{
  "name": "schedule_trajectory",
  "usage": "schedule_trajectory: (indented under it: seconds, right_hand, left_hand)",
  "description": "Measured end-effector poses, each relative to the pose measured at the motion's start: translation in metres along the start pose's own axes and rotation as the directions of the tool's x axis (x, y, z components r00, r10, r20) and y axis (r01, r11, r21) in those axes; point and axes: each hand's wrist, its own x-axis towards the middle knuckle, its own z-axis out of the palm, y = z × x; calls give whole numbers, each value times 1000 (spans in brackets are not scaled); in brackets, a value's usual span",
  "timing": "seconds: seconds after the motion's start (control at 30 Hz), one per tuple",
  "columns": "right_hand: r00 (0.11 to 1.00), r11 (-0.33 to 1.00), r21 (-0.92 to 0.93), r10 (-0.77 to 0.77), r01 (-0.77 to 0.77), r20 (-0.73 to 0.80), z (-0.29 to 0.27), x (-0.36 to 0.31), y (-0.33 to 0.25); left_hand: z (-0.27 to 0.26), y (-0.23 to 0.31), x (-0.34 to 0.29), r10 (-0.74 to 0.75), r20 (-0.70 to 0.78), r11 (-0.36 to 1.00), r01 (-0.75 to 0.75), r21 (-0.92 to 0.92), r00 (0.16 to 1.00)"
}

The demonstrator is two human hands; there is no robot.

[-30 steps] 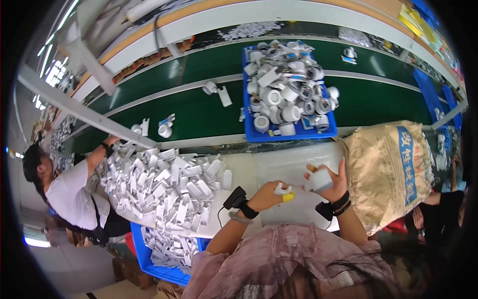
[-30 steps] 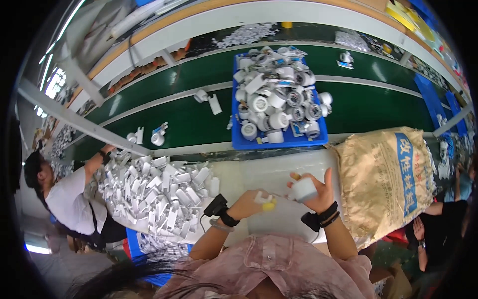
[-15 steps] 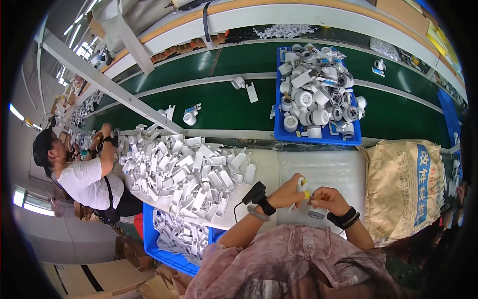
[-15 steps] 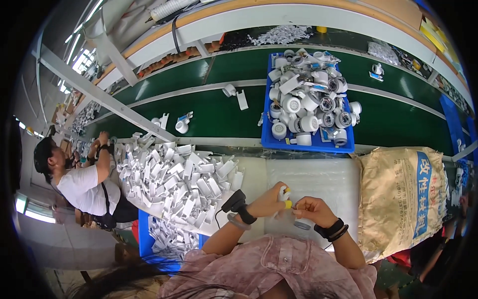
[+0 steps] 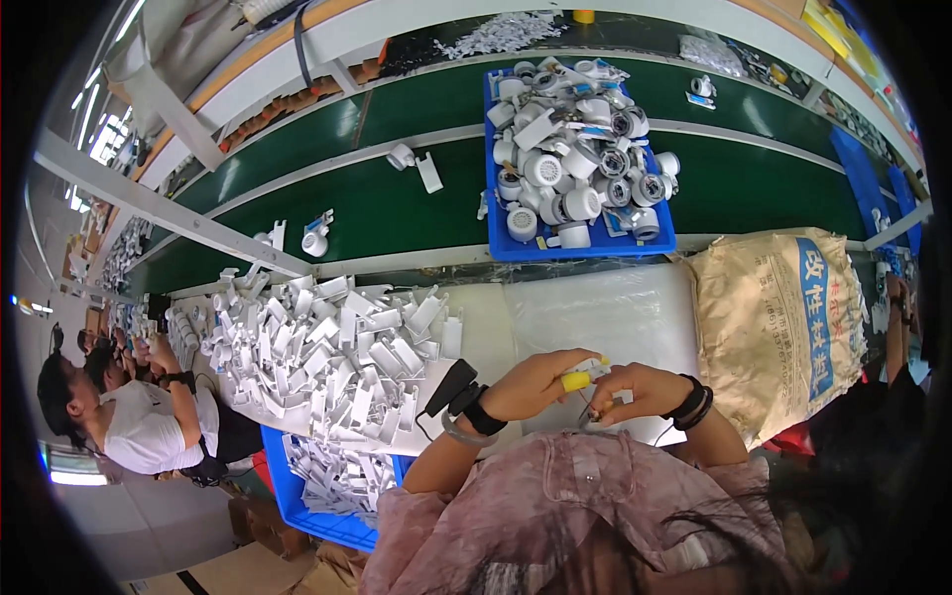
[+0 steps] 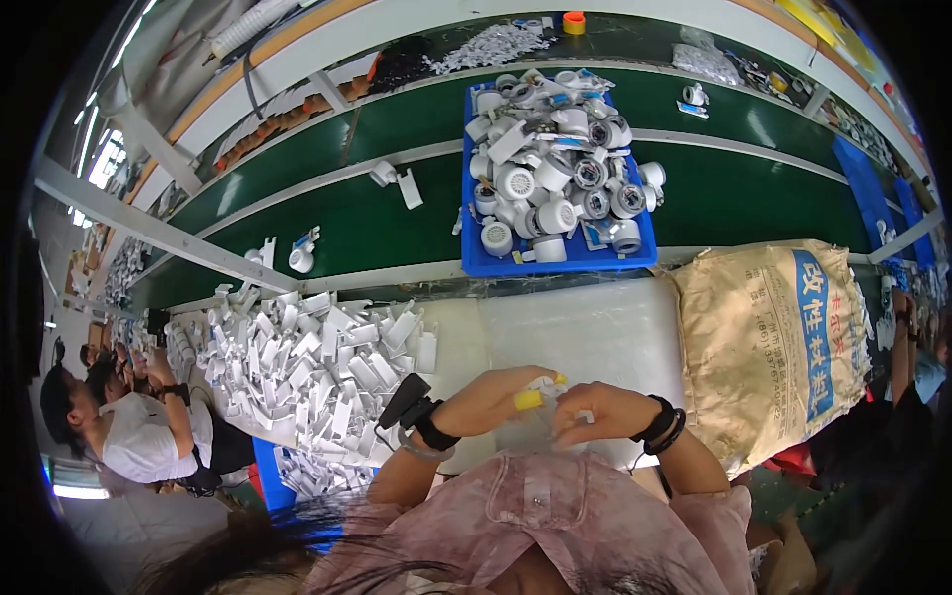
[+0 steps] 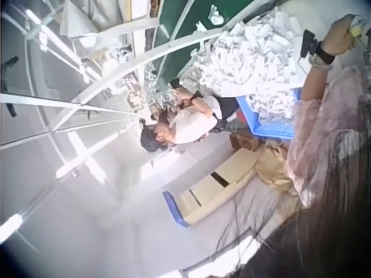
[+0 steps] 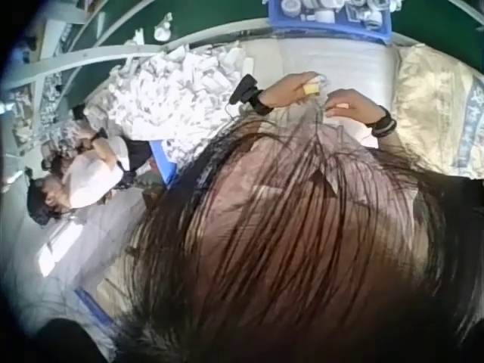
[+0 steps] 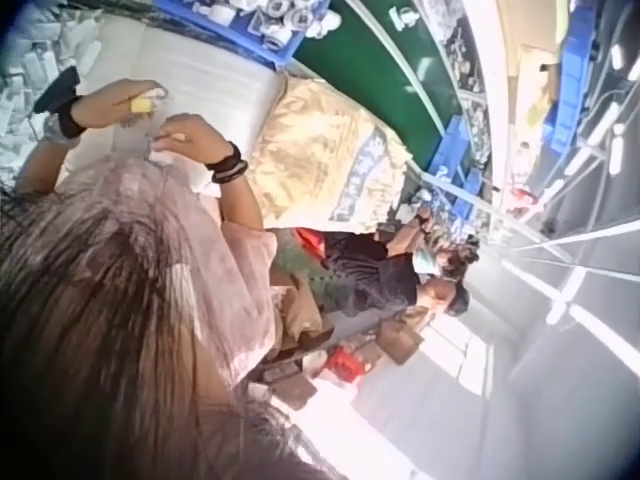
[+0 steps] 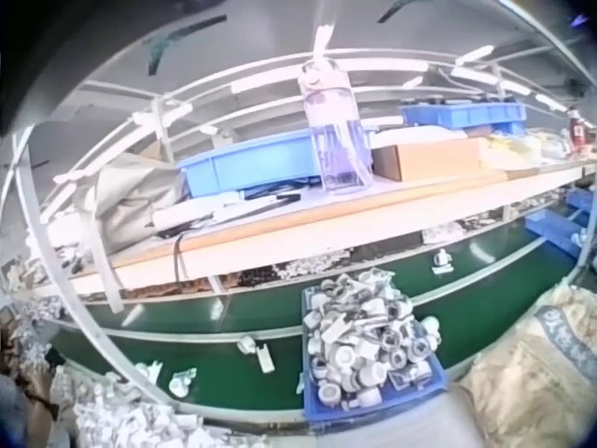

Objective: The person picks up a white plastic housing and a small internal component, fits them together by hand, and places the assembled unit onto the green conveyor belt.

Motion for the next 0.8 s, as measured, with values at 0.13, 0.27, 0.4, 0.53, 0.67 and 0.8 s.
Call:
schedule_trajectory:
  seconds: [0.13, 0.27, 0.4, 0.53, 0.67, 0.8]
  right_hand:
    - [948, 986, 59, 169, -159, -269, 13, 7, -3]
    - [695, 968, -172, 2, -181, -719, 26, 13, 10]
    - [577, 964, -253, -162, -81, -800, 29, 17, 1]
    - [544, 995, -99, -95, 22, -833, 35, 20, -5]
    - [612, 875, -481, -358, -42, -705, 27, 20, -3]
    - [548, 818, -572, -451, -63, -705, 27, 23, -7]
  left_hand:
    - [-1, 8, -2, -17, -155, 1000, 20, 18, 988]
    - [10, 0, 5, -196, -320, 951, 99, -293, 927]
    - [15, -15, 10, -183, -294, 901, 40, -433, 938]
    - [22, -15, 10, -109, -368, 905, -61, -422, 924]
    - [29, -7, 10, -50, -415, 904, -136, -406, 908]
    - [32, -9, 6, -32, -353, 925, -106, -364, 935]
